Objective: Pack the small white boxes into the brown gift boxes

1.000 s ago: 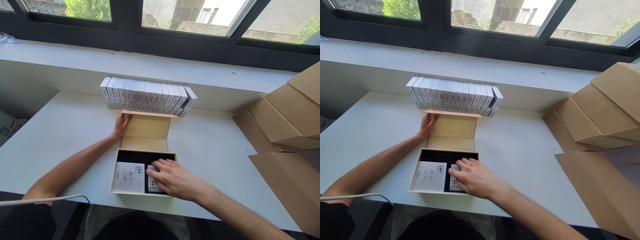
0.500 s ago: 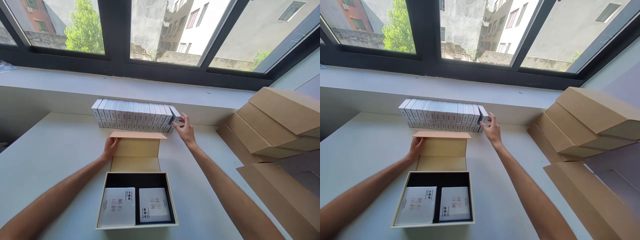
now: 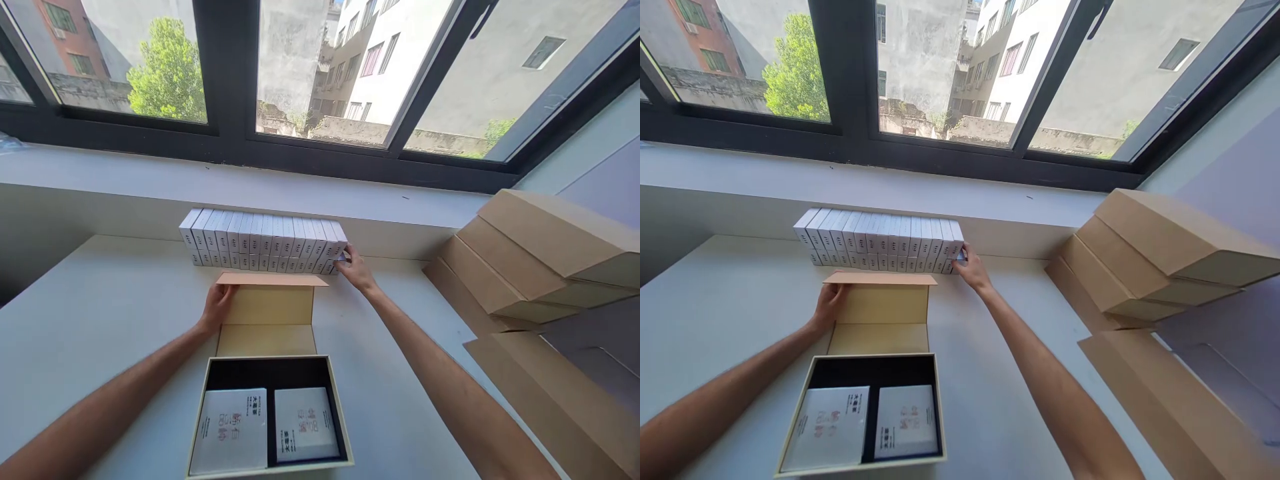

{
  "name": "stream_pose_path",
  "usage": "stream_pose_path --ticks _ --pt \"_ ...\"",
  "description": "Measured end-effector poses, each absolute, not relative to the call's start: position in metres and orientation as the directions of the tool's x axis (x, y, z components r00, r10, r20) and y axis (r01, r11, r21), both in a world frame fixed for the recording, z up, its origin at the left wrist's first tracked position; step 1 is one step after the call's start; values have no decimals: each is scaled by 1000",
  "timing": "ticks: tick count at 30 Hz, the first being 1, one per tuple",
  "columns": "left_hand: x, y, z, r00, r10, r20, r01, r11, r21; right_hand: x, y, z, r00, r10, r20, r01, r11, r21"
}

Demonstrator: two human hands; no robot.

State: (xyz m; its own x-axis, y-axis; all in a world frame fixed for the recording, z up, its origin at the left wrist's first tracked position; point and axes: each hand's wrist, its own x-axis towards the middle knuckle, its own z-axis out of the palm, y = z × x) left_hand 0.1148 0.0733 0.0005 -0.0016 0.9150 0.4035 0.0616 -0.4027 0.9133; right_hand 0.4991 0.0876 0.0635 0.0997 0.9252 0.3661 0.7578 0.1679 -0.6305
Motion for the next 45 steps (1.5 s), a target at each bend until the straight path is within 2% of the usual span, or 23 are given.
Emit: stream_pose_path --ticks 10,16,21,27,30,32,34,37,39,42,45 --pt "115 76 -2 4 920 391 79 -390 917 510 82 29 208 917 341 747 76 -660" --pt "115 76 -1 16 920 391 90 -391 916 522 67 29 393 866 310 630 -8 -776" --pt "114 75 -2 15 922 388 88 -388 918 537 20 50 541 789 290 472 1 -881" --pt "110 76 -2 21 898 440 110 -439 892 515 -68 106 600 736 313 394 70 -917" --pt "108 76 1 6 890 456 107 -454 884 471 -106 129 446 854 267 408 72 -910" --pt "108 77 2 -6 887 461 101 -458 883 438 -123 142 252 939 233 485 86 -870" --pt "107 77 2 -16 884 467 85 -464 882 409 -132 155 14 966 257 602 197 -773" --pt "106 79 2 -12 878 479 64 -477 877 373 -129 169 -449 841 304 682 542 -492" --pt "104 80 2 -4 877 481 69 -479 875 354 -120 172 -704 680 206 601 725 -336" --pt "103 80 2 -1 878 478 92 -476 875 330 -108 164 -856 515 39 481 822 -304" --pt "103 80 1 -2 880 475 114 -472 874 317 -106 147 -866 500 -3 472 815 -336"
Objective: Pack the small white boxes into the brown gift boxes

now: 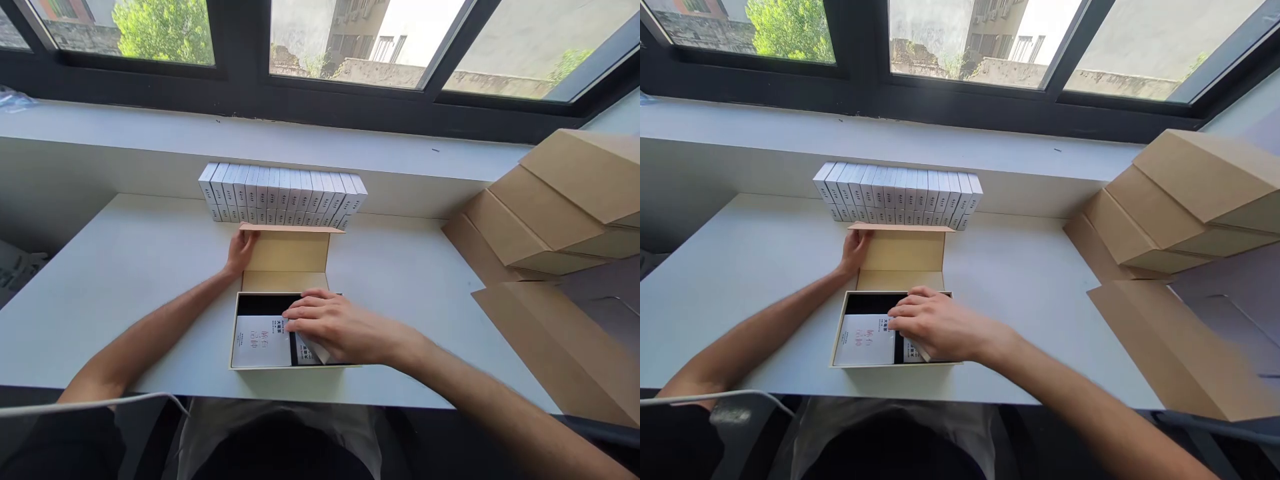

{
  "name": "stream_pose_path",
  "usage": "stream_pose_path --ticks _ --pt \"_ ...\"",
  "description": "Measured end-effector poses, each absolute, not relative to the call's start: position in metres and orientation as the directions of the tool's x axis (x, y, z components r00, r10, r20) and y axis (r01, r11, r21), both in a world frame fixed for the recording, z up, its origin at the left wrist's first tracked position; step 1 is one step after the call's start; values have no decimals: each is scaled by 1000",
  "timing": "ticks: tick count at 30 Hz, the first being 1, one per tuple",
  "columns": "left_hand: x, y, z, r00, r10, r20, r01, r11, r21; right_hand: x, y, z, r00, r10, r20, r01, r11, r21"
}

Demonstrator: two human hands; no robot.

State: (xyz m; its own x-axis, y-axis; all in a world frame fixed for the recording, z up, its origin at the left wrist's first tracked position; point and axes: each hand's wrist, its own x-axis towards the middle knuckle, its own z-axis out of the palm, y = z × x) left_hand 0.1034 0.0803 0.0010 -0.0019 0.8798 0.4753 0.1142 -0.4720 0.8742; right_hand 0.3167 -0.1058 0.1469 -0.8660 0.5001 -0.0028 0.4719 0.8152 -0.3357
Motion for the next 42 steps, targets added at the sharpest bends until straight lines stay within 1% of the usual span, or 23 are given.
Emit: stream_pose_path --ticks 3,5,8,10,11,12,14,16,17,21,24,26,28,29,30,31,33,34,35,36,38,40,42 --pt "104 82 0 3 885 466 116 -463 879 313 -113 128 -861 507 43 461 812 -359" --pt "104 83 -1 13 885 466 102 -465 880 314 -119 117 -868 486 100 418 825 -381" --pt "104 83 0 21 880 475 85 -475 876 320 -126 108 -853 455 257 340 856 -389" --pt "104 83 2 20 876 482 84 -482 872 327 -128 105 -770 524 365 400 841 -364" --pt "104 82 2 22 875 484 84 -484 871 331 -128 104 -727 575 376 462 814 -352" --pt "103 82 3 22 874 486 84 -486 870 334 -129 103 -700 622 350 525 781 -338" --pt "103 82 3 20 876 482 86 -482 872 339 -129 102 -707 672 219 607 736 -299" --pt "103 82 3 11 883 469 97 -468 879 340 -129 101 -745 663 78 624 733 -270" --pt "103 82 3 6 887 462 102 -460 882 339 -129 101 -756 654 33 624 735 -264" --pt "102 83 2 2 890 455 82 -454 887 329 -126 101 -776 628 -63 622 744 -243" --pt "102 82 2 6 900 435 68 -434 898 323 -123 100 -773 628 -91 630 743 -227" --pt "103 81 4 7 904 427 67 -427 902 322 -122 99 -771 632 -83 632 740 -233" --pt "103 80 6 2 897 442 63 -441 895 325 -124 97 -775 632 -8 612 747 -260" --pt "103 78 8 4 893 450 61 -449 892 329 -126 96 -768 636 75 592 750 -295" --pt "100 75 11 12 893 451 57 -451 891 334 -129 94 -736 649 191 567 746 -349" --pt "97 71 14 25 895 445 52 -446 893 341 -132 92 -665 673 323 540 732 -415" --pt "83 56 26 73 907 415 48 -419 907 358 -141 87 -408 737 539 490 675 -552" --pt "73 45 34 129 913 387 46 -395 918 368 -144 84 -252 760 599 475 637 -607" --pt "62 32 44 211 911 354 49 -371 927 378 -148 81 -103 767 634 468 600 -649" --pt "51 16 55 329 893 306 57 -342 938 388 -150 78 23 759 651 461 570 -681" --pt "34 -20 78 629 752 195 98 -326 940 405 -152 72 203 727 656 442 530 -723" --pt "30 -55 99 796 593 121 180 -423 888 417 -148 64 272 720 639 429 504 -750" --pt "39 -83 112 852 512 114 259 -599 758 423 -140 57 252 749 613 437 477 -762"
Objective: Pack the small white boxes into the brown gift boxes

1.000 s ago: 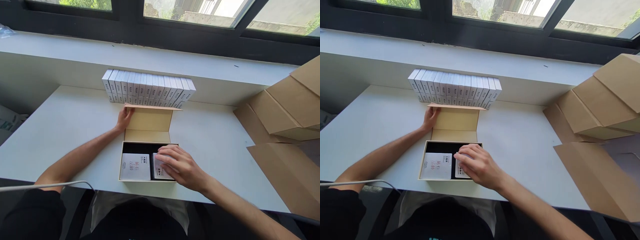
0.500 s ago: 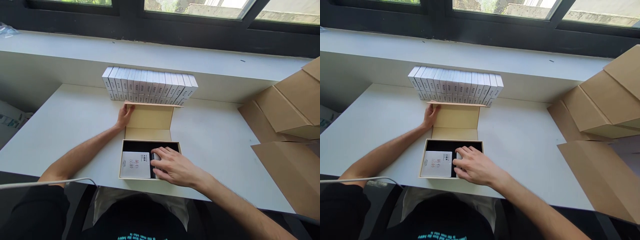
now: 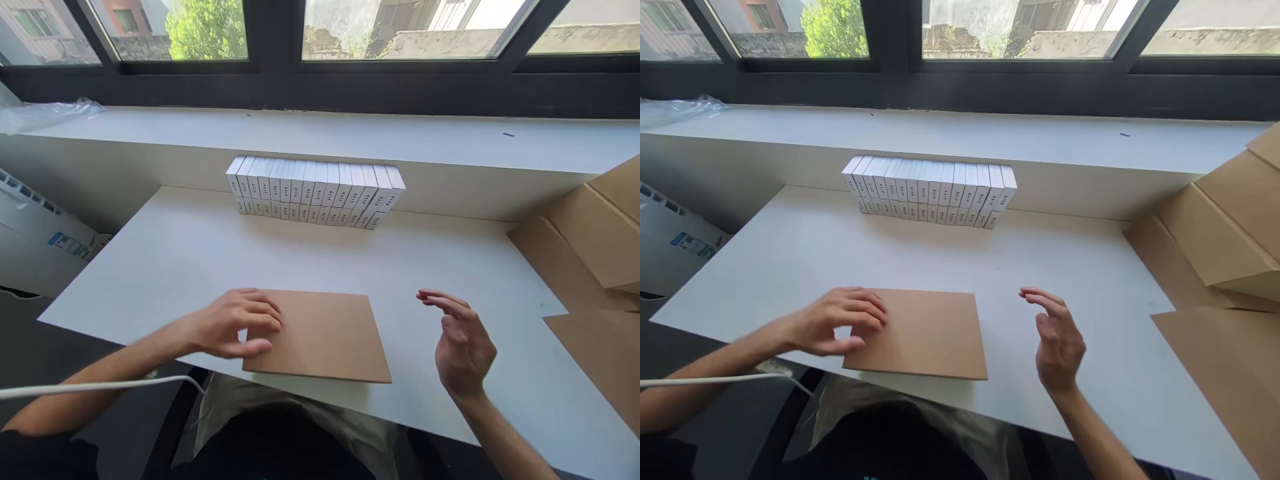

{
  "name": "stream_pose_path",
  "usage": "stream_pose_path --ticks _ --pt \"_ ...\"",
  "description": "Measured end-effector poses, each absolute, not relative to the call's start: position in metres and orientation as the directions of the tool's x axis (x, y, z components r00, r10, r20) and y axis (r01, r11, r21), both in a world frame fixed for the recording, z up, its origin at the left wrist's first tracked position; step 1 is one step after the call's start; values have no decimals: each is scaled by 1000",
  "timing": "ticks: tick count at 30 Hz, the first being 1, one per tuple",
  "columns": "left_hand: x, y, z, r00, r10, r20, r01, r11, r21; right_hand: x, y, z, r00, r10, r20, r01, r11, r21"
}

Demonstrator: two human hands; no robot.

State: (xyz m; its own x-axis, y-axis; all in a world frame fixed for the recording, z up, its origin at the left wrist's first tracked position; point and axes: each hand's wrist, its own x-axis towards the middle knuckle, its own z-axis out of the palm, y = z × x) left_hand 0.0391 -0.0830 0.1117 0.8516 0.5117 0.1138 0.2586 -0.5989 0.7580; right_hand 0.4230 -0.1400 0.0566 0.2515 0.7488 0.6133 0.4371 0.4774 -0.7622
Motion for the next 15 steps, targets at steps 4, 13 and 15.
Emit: stream_pose_path --ticks 4,13,15 --pt "67 -109 110 886 449 117 363 -829 425 423 -117 42 134 806 576 492 451 -745" --pt "-3 -130 67 599 798 59 792 -602 105 439 -93 26 16 850 527 664 385 -641" --pt "-32 -124 51 413 901 132 907 -420 31 445 -90 23 45 867 495 690 332 -644"
